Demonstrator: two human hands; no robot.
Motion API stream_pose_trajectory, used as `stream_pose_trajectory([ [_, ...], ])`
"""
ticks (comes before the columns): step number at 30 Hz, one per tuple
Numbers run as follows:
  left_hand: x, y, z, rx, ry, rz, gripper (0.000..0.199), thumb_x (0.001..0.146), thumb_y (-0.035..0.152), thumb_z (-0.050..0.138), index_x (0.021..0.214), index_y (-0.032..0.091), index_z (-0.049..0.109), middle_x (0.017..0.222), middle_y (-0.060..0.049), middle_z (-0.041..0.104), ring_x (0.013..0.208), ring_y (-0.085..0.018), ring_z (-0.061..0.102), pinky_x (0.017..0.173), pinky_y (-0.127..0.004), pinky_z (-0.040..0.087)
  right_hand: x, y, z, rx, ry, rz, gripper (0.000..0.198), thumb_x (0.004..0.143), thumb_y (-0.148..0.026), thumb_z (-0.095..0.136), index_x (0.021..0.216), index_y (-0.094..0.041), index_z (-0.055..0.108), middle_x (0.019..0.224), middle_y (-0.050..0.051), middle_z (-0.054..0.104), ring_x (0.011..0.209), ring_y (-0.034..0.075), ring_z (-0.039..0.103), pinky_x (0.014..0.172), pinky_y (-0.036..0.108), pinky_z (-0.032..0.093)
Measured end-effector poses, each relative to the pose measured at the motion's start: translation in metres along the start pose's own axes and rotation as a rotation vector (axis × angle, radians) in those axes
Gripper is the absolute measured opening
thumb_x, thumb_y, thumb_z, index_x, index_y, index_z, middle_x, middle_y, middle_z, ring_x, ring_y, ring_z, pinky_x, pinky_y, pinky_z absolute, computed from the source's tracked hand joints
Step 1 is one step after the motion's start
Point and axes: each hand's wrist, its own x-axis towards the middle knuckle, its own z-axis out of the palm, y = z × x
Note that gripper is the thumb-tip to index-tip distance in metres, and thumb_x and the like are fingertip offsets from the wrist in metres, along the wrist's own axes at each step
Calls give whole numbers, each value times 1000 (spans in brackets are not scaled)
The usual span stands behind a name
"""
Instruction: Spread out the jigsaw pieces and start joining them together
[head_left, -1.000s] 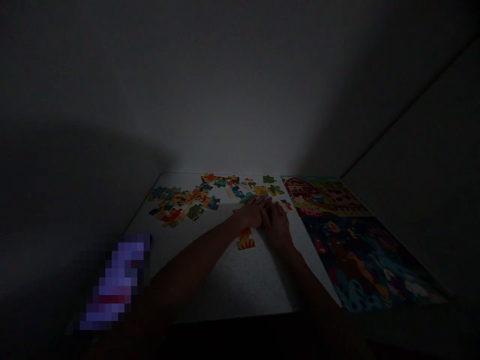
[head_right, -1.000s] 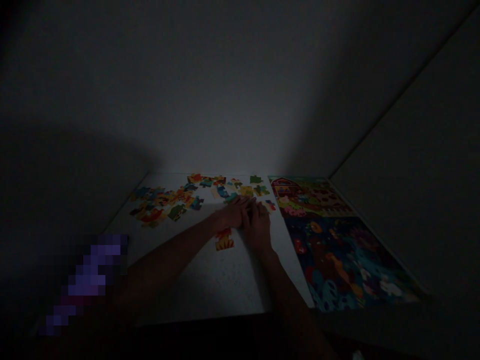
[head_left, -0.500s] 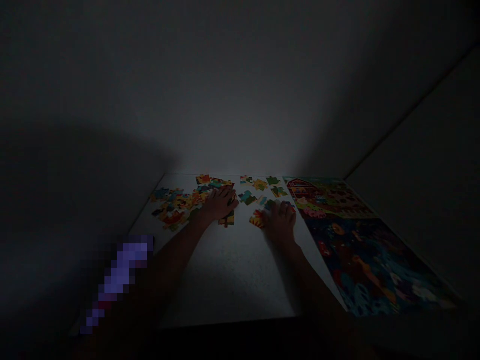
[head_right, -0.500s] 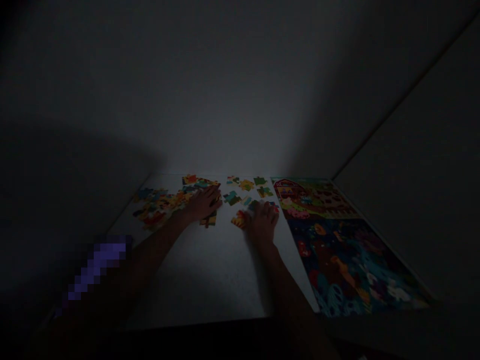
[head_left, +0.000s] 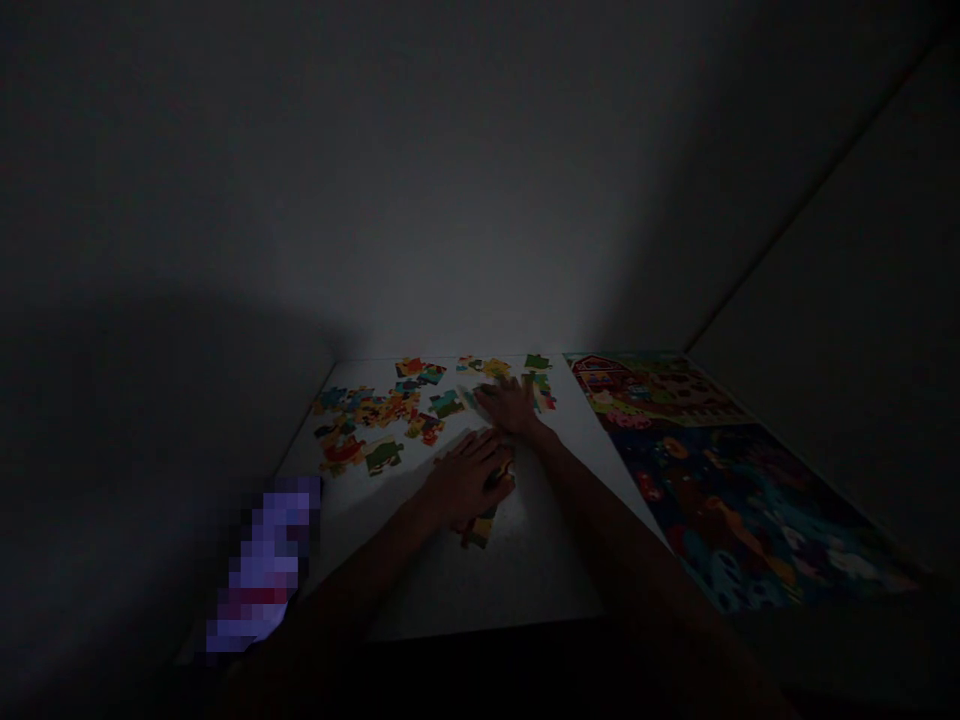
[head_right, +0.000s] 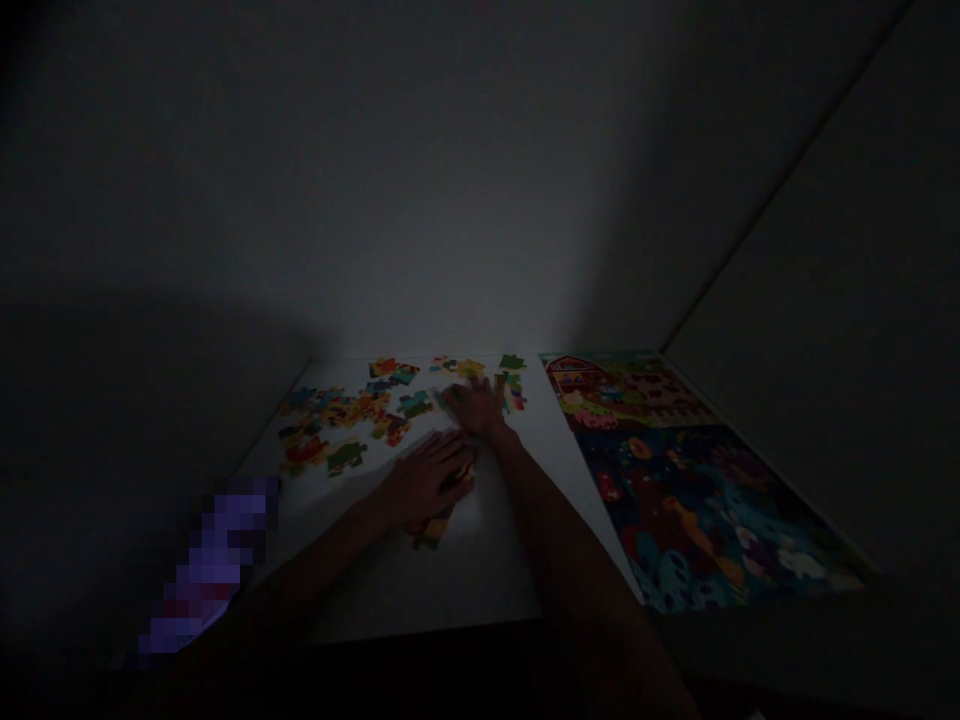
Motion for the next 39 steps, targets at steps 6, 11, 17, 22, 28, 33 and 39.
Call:
stream_pose_trajectory([
  [6, 41, 3, 10, 35, -61, 32, 45, 100, 49, 40, 128, 21, 60, 142, -10, 55, 140, -24, 40, 120, -44, 23, -4, 17, -10, 494, 122, -132, 62, 101, -55, 20, 119, -20, 69, 127, 10, 66, 123, 24, 56, 110, 44, 37],
  [11, 98, -16, 22, 21, -105, 9, 53, 95, 35, 53, 145, 21, 43, 156, -13, 38, 148, -28, 26, 119, -53, 19, -72, 29, 12, 372, 497, 66, 68, 96, -60, 31, 138, -10, 52, 144, 23, 50, 139, 32, 39, 111, 53, 35],
  [17, 144, -40, 18, 24, -117, -56, 44, 100, 39, 43, 142, 25, 48, 154, -10, 42, 145, -26, 31, 117, -51, 24, -129, 15, 30, -38, 214, 79, 85, 90, -70, 41, 153, -13, 32, 158, 21, 32, 148, 39, 23, 116, 61, 16],
  [22, 114, -71, 4, 59, -81, -198, 44, 103, 38, 35, 144, 27, 44, 155, -9, 41, 146, -26, 29, 116, -55, 25, -102, 15, 13, -167, 93, 229, 73, 97, -59, 32, 153, -12, 34, 160, 22, 27, 149, 36, 21, 117, 59, 12],
  [28, 44, -69, -2, 116, -16, -370, 49, 103, 42, 31, 147, 24, 42, 156, -13, 38, 146, -33, 31, 115, -59, 26, -60, 21, 5, -168, 109, 352, 62, 99, -41, 27, 153, -11, 33, 160, 20, 26, 148, 36, 22, 116, 61, 14],
  [33, 2, -28, 1, 131, 26, -334, 50, 103, 42, 28, 147, 22, 43, 155, -11, 40, 146, -29, 30, 120, -54, 22, -33, 30, -4, -107, 152, 381, 55, 99, -30, 24, 151, -18, 38, 159, 16, 32, 146, 35, 26, 115, 61, 16],
  [39, -4, -13, 6, 138, 55, -239, 47, 103, 39, 30, 143, 21, 47, 157, -11, 38, 147, -27, 29, 121, -53, 20, -24, 32, -6, -85, 133, 313, 54, 101, -48, 31, 149, -27, 42, 158, 15, 33, 147, 34, 25, 116, 60, 13],
])
